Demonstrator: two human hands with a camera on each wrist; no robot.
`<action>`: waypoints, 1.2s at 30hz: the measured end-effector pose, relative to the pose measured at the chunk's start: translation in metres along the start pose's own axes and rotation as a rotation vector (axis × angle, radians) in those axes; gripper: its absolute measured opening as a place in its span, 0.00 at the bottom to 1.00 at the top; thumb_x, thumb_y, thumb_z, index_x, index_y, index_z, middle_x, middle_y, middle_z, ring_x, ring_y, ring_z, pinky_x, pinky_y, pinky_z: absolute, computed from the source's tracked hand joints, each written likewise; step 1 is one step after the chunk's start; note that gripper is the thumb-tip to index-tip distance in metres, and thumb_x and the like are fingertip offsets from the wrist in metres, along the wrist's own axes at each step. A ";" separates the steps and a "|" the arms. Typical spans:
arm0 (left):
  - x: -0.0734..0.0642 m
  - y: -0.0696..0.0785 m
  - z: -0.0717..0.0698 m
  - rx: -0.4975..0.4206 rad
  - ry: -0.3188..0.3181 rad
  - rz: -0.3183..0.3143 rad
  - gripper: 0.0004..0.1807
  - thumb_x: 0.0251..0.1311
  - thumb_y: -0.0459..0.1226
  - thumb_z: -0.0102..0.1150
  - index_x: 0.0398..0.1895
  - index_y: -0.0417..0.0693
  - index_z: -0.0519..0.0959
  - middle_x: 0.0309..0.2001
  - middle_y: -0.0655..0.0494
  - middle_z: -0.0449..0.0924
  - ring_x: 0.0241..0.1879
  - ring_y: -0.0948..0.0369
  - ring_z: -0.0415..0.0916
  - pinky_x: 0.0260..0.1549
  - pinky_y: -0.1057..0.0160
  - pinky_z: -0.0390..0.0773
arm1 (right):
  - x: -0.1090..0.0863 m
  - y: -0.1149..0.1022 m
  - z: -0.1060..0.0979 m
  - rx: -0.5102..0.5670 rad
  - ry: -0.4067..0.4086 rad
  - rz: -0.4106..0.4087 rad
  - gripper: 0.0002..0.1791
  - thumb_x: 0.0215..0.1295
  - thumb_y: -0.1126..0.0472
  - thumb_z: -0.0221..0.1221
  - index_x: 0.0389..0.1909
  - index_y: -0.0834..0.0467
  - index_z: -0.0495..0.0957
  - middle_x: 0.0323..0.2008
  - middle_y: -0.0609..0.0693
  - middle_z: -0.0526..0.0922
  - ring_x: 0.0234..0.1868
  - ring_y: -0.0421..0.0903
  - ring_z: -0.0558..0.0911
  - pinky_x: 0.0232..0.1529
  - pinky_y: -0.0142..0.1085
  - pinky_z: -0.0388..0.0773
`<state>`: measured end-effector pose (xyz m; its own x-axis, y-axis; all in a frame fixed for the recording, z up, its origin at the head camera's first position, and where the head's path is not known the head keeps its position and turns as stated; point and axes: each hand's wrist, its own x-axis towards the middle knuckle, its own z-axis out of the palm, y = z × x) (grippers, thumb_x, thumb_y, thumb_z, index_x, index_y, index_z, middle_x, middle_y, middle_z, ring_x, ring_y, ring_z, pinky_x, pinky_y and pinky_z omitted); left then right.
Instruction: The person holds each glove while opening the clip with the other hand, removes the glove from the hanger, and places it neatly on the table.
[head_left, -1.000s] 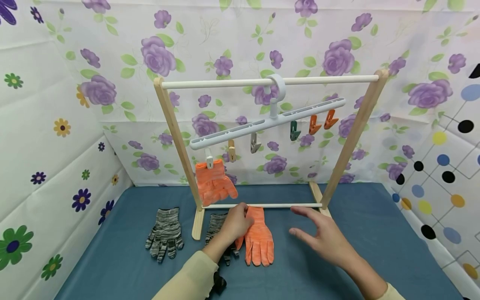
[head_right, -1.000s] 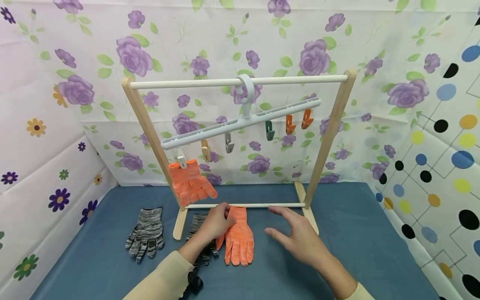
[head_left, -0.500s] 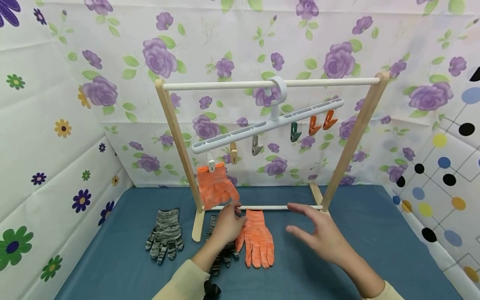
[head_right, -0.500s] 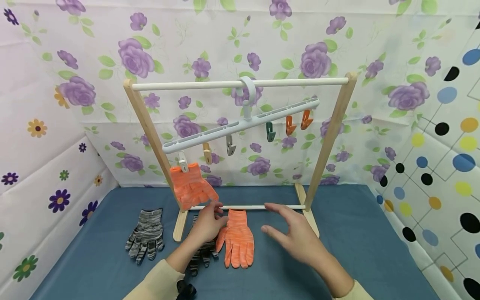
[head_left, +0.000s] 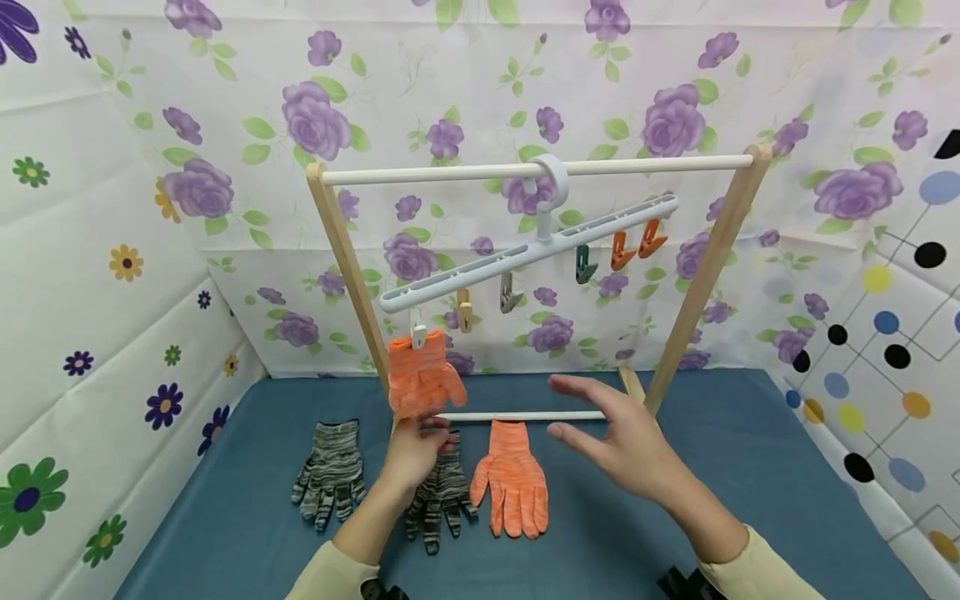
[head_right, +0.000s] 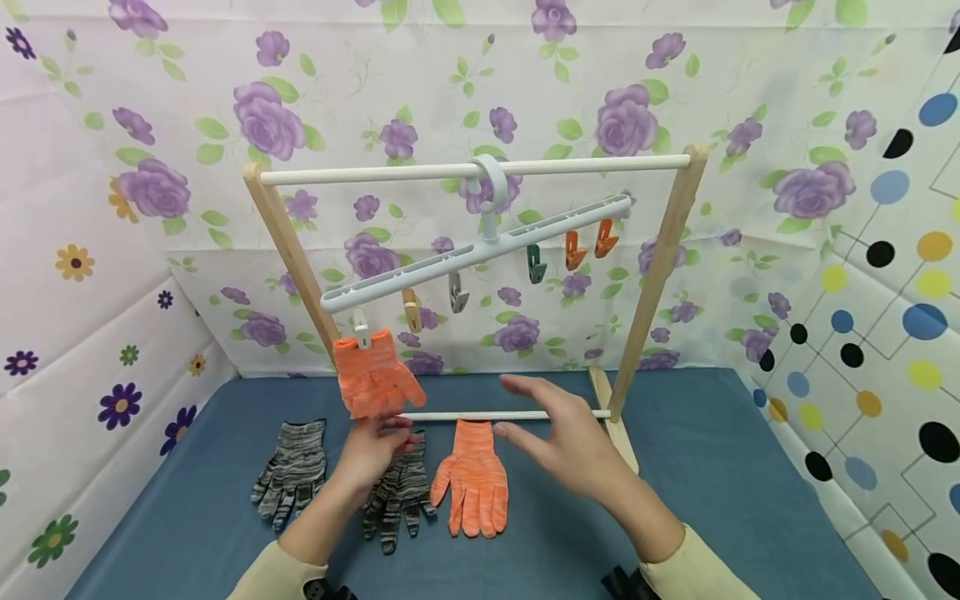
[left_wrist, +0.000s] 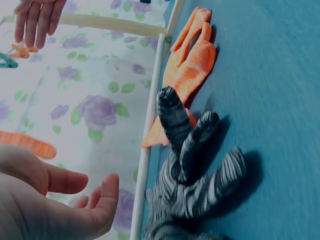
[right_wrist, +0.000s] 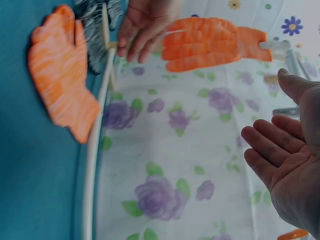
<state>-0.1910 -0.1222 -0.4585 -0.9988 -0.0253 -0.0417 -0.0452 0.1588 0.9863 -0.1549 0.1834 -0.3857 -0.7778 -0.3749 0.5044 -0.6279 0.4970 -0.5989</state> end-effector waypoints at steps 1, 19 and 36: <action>-0.001 0.000 -0.003 -0.020 0.015 -0.022 0.25 0.74 0.20 0.52 0.72 0.31 0.66 0.56 0.30 0.74 0.48 0.38 0.84 0.49 0.46 0.85 | 0.003 -0.003 0.000 0.006 -0.001 -0.005 0.33 0.71 0.52 0.71 0.75 0.46 0.73 0.67 0.43 0.80 0.67 0.45 0.79 0.61 0.52 0.80; -0.018 0.054 -0.038 -0.058 0.256 0.504 0.26 0.89 0.45 0.34 0.72 0.34 0.70 0.64 0.41 0.76 0.60 0.54 0.76 0.58 0.68 0.77 | 0.057 -0.054 0.010 0.133 -0.037 -0.205 0.32 0.72 0.58 0.70 0.75 0.52 0.73 0.67 0.47 0.80 0.68 0.47 0.79 0.65 0.49 0.78; -0.016 0.087 -0.034 -0.036 0.156 0.704 0.15 0.77 0.33 0.62 0.61 0.37 0.81 0.50 0.44 0.86 0.41 0.53 0.84 0.38 0.65 0.85 | 0.096 -0.080 0.025 0.211 -0.070 -0.247 0.32 0.75 0.58 0.68 0.75 0.59 0.72 0.71 0.52 0.77 0.71 0.47 0.76 0.69 0.43 0.75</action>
<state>-0.1786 -0.1414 -0.3671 -0.7766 -0.0701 0.6261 0.6112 0.1570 0.7757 -0.1803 0.0879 -0.3052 -0.5963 -0.5209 0.6109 -0.7840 0.2142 -0.5826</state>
